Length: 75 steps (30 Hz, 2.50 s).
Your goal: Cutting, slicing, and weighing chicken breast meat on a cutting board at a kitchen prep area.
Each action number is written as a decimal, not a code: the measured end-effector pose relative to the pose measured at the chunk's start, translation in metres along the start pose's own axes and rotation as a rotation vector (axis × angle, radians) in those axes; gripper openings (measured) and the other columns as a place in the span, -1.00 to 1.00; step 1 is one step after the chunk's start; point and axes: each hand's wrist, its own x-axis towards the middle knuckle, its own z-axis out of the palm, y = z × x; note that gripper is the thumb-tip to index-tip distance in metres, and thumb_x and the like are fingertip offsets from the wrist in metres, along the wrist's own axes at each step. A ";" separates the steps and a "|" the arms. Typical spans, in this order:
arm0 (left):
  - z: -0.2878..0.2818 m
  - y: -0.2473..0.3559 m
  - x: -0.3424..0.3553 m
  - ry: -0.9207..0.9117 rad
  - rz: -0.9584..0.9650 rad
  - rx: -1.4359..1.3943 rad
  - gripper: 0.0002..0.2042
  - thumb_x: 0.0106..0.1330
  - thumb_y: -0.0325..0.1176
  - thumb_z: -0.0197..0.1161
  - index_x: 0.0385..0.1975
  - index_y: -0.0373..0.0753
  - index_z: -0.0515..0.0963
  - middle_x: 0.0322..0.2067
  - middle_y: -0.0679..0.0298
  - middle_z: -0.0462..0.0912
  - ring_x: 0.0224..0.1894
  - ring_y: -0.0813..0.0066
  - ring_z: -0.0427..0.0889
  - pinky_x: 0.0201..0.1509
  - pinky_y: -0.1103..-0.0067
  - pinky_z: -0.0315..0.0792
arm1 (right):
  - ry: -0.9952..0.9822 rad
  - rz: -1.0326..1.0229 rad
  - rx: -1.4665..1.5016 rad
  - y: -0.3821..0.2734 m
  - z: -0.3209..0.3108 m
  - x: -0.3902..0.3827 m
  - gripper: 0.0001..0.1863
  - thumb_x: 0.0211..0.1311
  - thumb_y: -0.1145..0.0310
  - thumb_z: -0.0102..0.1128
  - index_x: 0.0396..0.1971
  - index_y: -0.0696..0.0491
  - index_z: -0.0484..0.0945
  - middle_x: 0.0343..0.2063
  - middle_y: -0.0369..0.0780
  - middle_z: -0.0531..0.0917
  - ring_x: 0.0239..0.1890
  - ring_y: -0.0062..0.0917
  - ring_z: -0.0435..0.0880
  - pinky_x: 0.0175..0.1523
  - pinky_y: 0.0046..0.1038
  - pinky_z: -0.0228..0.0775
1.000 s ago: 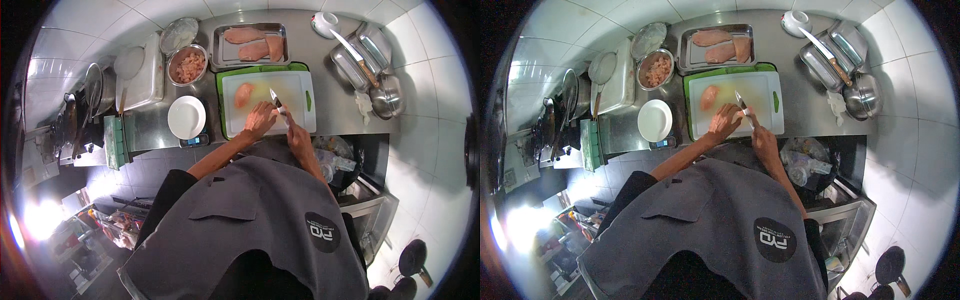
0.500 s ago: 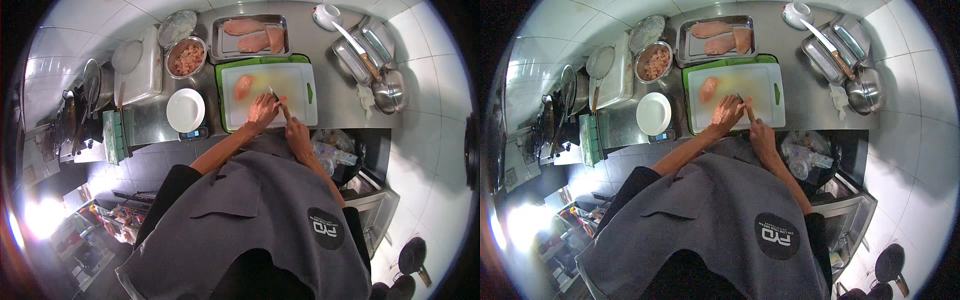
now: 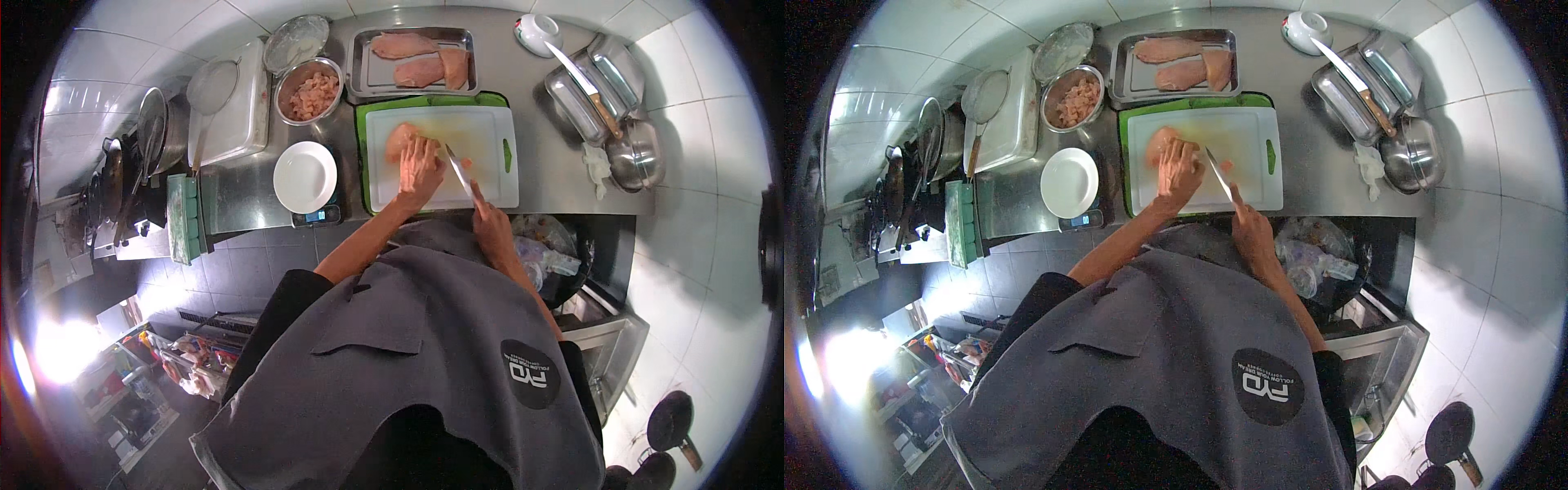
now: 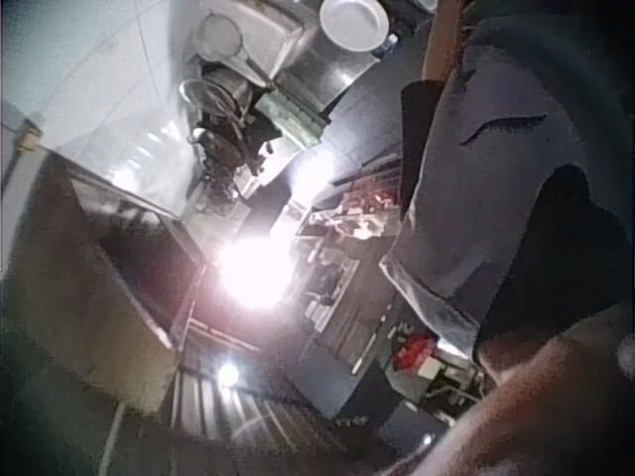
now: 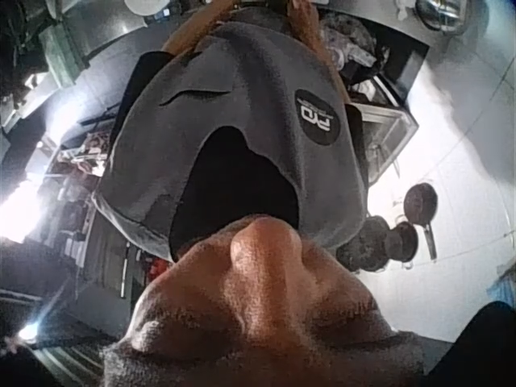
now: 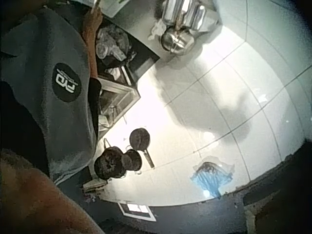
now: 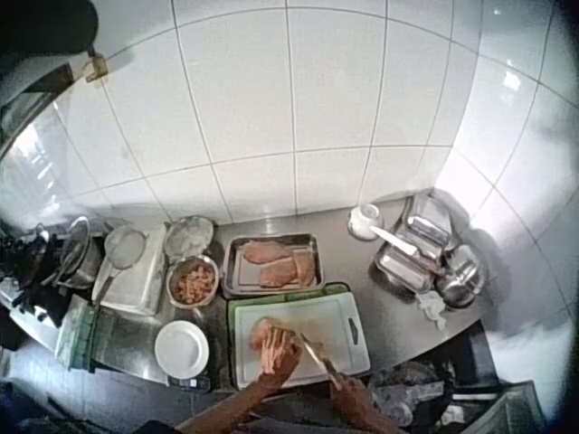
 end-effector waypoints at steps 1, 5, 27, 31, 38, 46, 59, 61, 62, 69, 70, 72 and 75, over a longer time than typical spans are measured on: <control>-0.002 -0.003 0.001 -0.002 0.046 -0.049 -0.82 0.09 -0.46 0.22 -0.28 -0.25 0.52 -0.26 0.11 0.52 -0.07 0.12 0.49 0.03 0.27 0.37 | 0.002 0.000 -0.003 0.001 -0.002 -0.003 -0.26 0.32 0.50 0.00 0.49 -0.10 0.04 -0.41 0.03 0.64 -0.43 -0.09 0.66 -0.29 -0.11 0.54; -0.005 -0.004 -0.007 -0.081 0.142 -0.102 -0.79 0.07 -0.57 0.20 -0.26 -0.23 0.52 -0.23 0.17 0.55 -0.02 0.17 0.50 0.08 0.30 0.35 | -0.002 0.072 0.049 -0.015 -0.024 0.001 -0.28 0.32 0.51 -0.01 0.48 -0.09 0.08 -0.41 0.05 0.64 -0.43 -0.06 0.65 -0.27 -0.09 0.54; 0.018 0.016 -0.014 -0.094 0.251 -0.068 -0.78 0.19 -0.40 0.32 -0.18 -0.22 0.56 -0.17 0.21 0.60 0.00 0.18 0.55 0.10 0.27 0.41 | -0.092 0.089 -0.169 -0.001 -0.006 0.014 -0.17 0.24 0.57 0.04 0.50 -0.20 0.03 -0.41 -0.06 0.61 -0.49 -0.16 0.64 -0.37 -0.17 0.51; 0.026 0.016 -0.015 -0.040 0.218 -0.048 -0.76 0.17 -0.40 0.29 -0.16 -0.22 0.53 -0.20 0.18 0.57 -0.03 0.18 0.54 0.07 0.29 0.40 | 0.023 -0.021 -0.071 0.006 0.009 0.027 -0.16 0.25 0.58 0.04 0.51 -0.22 0.00 -0.40 -0.05 0.61 -0.51 -0.14 0.62 -0.37 -0.14 0.49; 0.010 0.020 0.002 -0.082 -0.045 0.026 -0.73 0.09 -0.40 0.31 -0.20 -0.21 0.49 -0.17 0.13 0.48 0.00 0.14 0.45 0.06 0.23 0.28 | -0.081 0.030 -0.073 0.012 -0.011 0.009 -0.17 0.28 0.56 0.04 0.51 -0.14 -0.05 -0.44 0.00 0.63 -0.44 -0.13 0.66 -0.30 -0.12 0.53; 0.009 0.010 0.002 -0.094 0.264 -0.025 -0.78 0.10 -0.40 0.33 -0.23 -0.16 0.55 -0.15 0.25 0.56 0.01 0.27 0.51 0.05 0.34 0.32 | 0.000 0.076 0.080 -0.002 -0.035 0.013 -0.28 0.32 0.54 0.03 0.47 -0.13 0.12 -0.40 0.05 0.65 -0.41 -0.11 0.68 -0.29 -0.07 0.46; 0.001 0.016 0.003 -0.035 0.209 -0.036 -0.80 0.14 -0.30 0.34 -0.24 -0.12 0.59 -0.25 0.26 0.54 -0.06 0.30 0.49 0.04 0.35 0.30 | -0.020 0.043 -0.008 0.011 -0.034 0.009 -0.23 0.27 0.56 0.04 0.48 -0.17 0.08 -0.44 0.02 0.64 -0.45 -0.08 0.67 -0.31 -0.08 0.51; 0.007 0.016 0.002 -0.064 0.196 -0.062 -0.77 0.13 -0.29 0.34 -0.22 -0.13 0.58 -0.23 0.25 0.54 -0.05 0.29 0.49 0.06 0.34 0.30 | -0.018 0.020 -0.024 0.011 -0.035 0.010 -0.22 0.27 0.56 0.04 0.48 -0.17 0.08 -0.46 0.01 0.63 -0.47 -0.08 0.66 -0.32 -0.08 0.51; 0.012 0.017 0.001 -0.093 0.187 -0.092 -0.75 0.12 -0.29 0.34 -0.20 -0.14 0.58 -0.22 0.24 0.55 -0.04 0.28 0.49 0.08 0.34 0.30 | -0.055 0.061 -0.009 0.008 -0.039 0.011 -0.25 0.30 0.54 0.02 0.48 -0.21 0.10 -0.41 0.04 0.64 -0.42 -0.05 0.66 -0.27 -0.06 0.48; 0.029 0.018 -0.005 -0.066 0.209 0.006 -0.79 0.11 -0.35 0.33 -0.27 -0.21 0.53 -0.20 0.23 0.56 -0.05 0.28 0.51 0.04 0.36 0.32 | -0.137 0.080 -0.070 0.013 -0.046 0.010 -0.23 0.31 0.54 0.02 0.49 -0.27 0.07 -0.38 0.05 0.65 -0.39 -0.06 0.67 -0.26 -0.08 0.48; 0.030 0.018 -0.006 -0.069 0.207 0.005 -0.79 0.11 -0.35 0.33 -0.27 -0.21 0.53 -0.20 0.23 0.56 -0.05 0.28 0.51 0.04 0.36 0.32 | -0.140 0.082 -0.069 0.013 -0.043 0.010 -0.23 0.31 0.54 0.02 0.49 -0.27 0.07 -0.38 0.05 0.65 -0.39 -0.06 0.67 -0.26 -0.08 0.48; 0.026 0.020 -0.002 -0.072 0.209 -0.014 -0.80 0.11 -0.35 0.33 -0.30 -0.21 0.52 -0.23 0.23 0.55 -0.07 0.28 0.51 0.02 0.35 0.32 | -0.105 0.081 -0.072 0.016 -0.035 0.012 -0.20 0.29 0.55 0.04 0.49 -0.27 0.05 -0.38 0.02 0.65 -0.41 -0.07 0.66 -0.28 -0.08 0.48; 0.025 0.019 0.000 -0.123 0.153 -0.023 -0.78 0.10 -0.35 0.37 -0.27 -0.17 0.57 -0.22 0.27 0.59 -0.06 0.29 0.54 0.03 0.35 0.33 | -0.062 0.011 -0.073 0.017 -0.021 0.029 -0.19 0.27 0.55 0.04 0.49 -0.28 0.05 -0.38 0.01 0.66 -0.42 -0.07 0.66 -0.29 -0.08 0.48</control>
